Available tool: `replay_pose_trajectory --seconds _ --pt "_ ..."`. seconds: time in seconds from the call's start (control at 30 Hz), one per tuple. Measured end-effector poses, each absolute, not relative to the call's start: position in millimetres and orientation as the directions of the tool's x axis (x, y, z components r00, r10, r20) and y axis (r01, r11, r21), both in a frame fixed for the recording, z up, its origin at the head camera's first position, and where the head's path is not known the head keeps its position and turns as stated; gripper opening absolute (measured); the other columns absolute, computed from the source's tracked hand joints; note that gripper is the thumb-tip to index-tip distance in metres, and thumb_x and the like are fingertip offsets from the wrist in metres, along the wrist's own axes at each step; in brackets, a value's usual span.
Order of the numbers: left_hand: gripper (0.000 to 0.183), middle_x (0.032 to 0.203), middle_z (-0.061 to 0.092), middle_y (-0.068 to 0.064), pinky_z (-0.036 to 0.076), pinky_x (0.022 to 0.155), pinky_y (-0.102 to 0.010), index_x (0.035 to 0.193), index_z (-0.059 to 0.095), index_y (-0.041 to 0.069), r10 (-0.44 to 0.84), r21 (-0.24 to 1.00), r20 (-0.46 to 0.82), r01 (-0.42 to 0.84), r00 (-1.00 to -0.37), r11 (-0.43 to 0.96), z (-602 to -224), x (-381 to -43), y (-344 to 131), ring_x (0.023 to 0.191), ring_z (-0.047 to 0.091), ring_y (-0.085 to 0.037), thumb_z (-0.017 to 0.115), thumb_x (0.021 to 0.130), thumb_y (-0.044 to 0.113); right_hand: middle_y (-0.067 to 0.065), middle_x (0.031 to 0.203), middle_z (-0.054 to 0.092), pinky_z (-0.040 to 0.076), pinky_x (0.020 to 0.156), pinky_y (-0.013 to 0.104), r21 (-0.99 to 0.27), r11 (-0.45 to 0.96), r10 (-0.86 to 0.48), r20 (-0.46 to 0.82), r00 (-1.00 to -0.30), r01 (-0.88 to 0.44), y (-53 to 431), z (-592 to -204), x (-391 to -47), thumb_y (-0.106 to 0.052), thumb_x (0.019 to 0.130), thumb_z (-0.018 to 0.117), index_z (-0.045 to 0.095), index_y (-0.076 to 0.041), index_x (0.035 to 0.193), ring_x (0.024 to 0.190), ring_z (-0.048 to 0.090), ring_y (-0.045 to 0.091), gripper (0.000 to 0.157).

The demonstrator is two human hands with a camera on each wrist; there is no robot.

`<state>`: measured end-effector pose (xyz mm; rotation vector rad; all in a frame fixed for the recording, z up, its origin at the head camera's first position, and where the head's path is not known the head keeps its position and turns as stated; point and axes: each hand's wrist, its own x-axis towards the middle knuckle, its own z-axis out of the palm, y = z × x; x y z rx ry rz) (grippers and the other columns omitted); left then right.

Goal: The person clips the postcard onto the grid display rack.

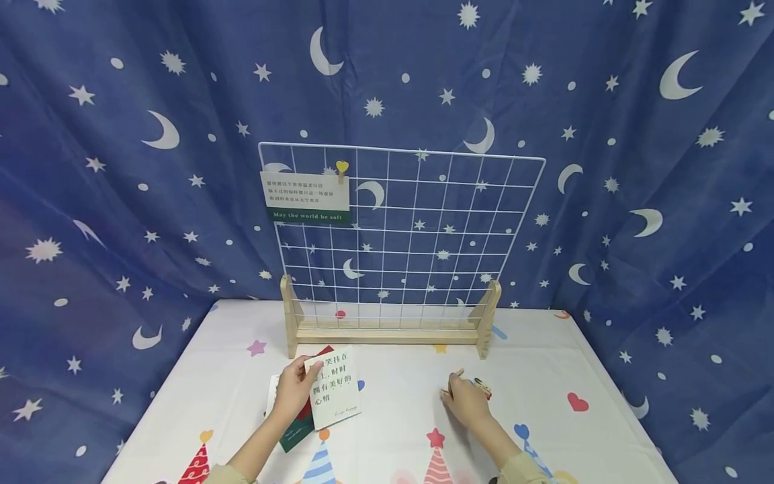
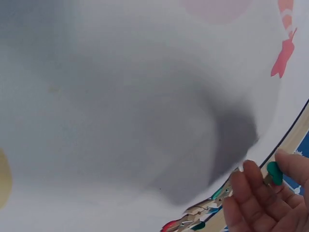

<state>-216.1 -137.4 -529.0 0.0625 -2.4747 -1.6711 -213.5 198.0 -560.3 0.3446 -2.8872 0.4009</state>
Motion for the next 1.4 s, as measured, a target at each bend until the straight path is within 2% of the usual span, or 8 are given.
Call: replay_pose_trajectory --seconds 0.1,0.27,0.4,0.6,0.73,0.83,1.13,1.4 --pt "0.026 0.091 0.071 -0.019 0.053 0.059 -0.020 0.105 0.059 -0.003 -0.094 0.923 0.110 0.066 -0.990 0.378 -530 -214 -136 0.071 0.068 -0.019 0.055 0.095 0.021 0.002 0.061 0.059 0.033 0.042 0.017 -0.308 0.916 -0.186 0.242 -0.952 -0.257 197 -557 -214 -0.009 0.078 0.074 0.055 -0.006 0.077 0.048 0.042 0.006 0.019" --pt "0.022 0.102 0.068 -0.022 0.057 0.063 -0.025 0.116 0.054 -0.001 -0.026 0.932 0.090 0.075 -0.996 0.354 -529 -213 -134 0.078 0.069 -0.025 0.051 0.096 0.008 0.011 0.083 0.068 0.051 0.054 0.027 -0.383 0.889 -0.150 0.279 -0.949 -0.253 196 -554 -214 -0.001 0.077 0.073 0.064 -0.003 0.081 0.072 0.066 0.024 0.010" --pt "0.032 0.105 0.065 -0.021 0.057 0.064 -0.027 0.120 0.051 -0.001 0.017 0.914 0.085 0.085 -0.996 0.397 -528 -211 -134 0.079 0.064 -0.021 0.054 0.089 -0.006 0.015 0.090 0.065 0.057 0.068 0.035 -0.421 0.873 -0.126 0.292 -0.948 -0.245 196 -552 -214 0.003 0.080 0.068 0.067 0.003 0.090 0.087 0.067 0.034 0.010" --pt "0.033 0.100 0.066 -0.017 0.058 0.067 -0.027 0.114 0.055 -0.005 0.041 0.877 0.069 0.080 -0.997 0.474 -533 -205 -134 0.080 0.063 -0.019 0.064 0.082 -0.007 0.019 0.096 0.065 0.057 0.072 0.034 -0.485 0.837 -0.104 0.310 -0.945 -0.251 196 -553 -213 0.008 0.082 0.063 0.065 0.007 0.103 0.086 0.067 0.033 0.022" --pt "0.033 0.093 0.067 -0.012 0.052 0.060 -0.020 0.111 0.058 -0.006 0.066 0.854 0.053 0.079 -0.996 0.514 -539 -198 -134 0.071 0.056 -0.014 0.068 0.080 -0.002 0.018 0.094 0.070 0.057 0.072 0.038 -0.508 0.823 -0.077 0.345 -0.936 -0.254 195 -555 -213 0.007 0.080 0.065 0.067 0.003 0.100 0.088 0.068 0.032 0.020" --pt "0.034 0.087 0.067 -0.009 0.044 0.052 -0.017 0.111 0.060 -0.005 0.074 0.847 0.042 0.075 -0.996 0.526 -545 -195 -134 0.063 0.052 -0.012 0.071 0.079 0.000 0.014 0.088 0.072 0.055 0.064 0.035 -0.507 0.822 -0.059 0.374 -0.926 -0.258 194 -556 -214 0.005 0.080 0.067 0.067 0.002 0.098 0.077 0.068 0.026 0.019" --pt "0.025 0.071 0.065 -0.005 0.035 0.043 -0.016 0.102 0.065 -0.004 0.016 0.840 0.074 0.071 -0.997 0.539 -547 -196 -134 0.051 0.046 -0.009 0.072 0.079 0.002 0.013 0.080 0.071 0.053 0.057 0.030 -0.518 0.810 -0.033 0.427 -0.904 -0.274 191 -556 -211 0.002 0.080 0.069 0.063 0.004 0.096 0.070 0.068 0.023 0.018" --pt "0.025 0.074 0.068 -0.009 0.037 0.045 -0.016 0.102 0.065 -0.005 -0.018 0.861 0.096 0.074 -0.995 0.502 -533 -204 -132 0.053 0.046 -0.007 0.071 0.080 0.003 0.005 0.070 0.067 0.049 0.053 0.023 -0.500 0.806 -0.056 0.467 -0.882 -0.316 188 -558 -210 0.004 0.074 0.073 0.063 0.000 0.084 0.062 0.063 0.014 0.015"
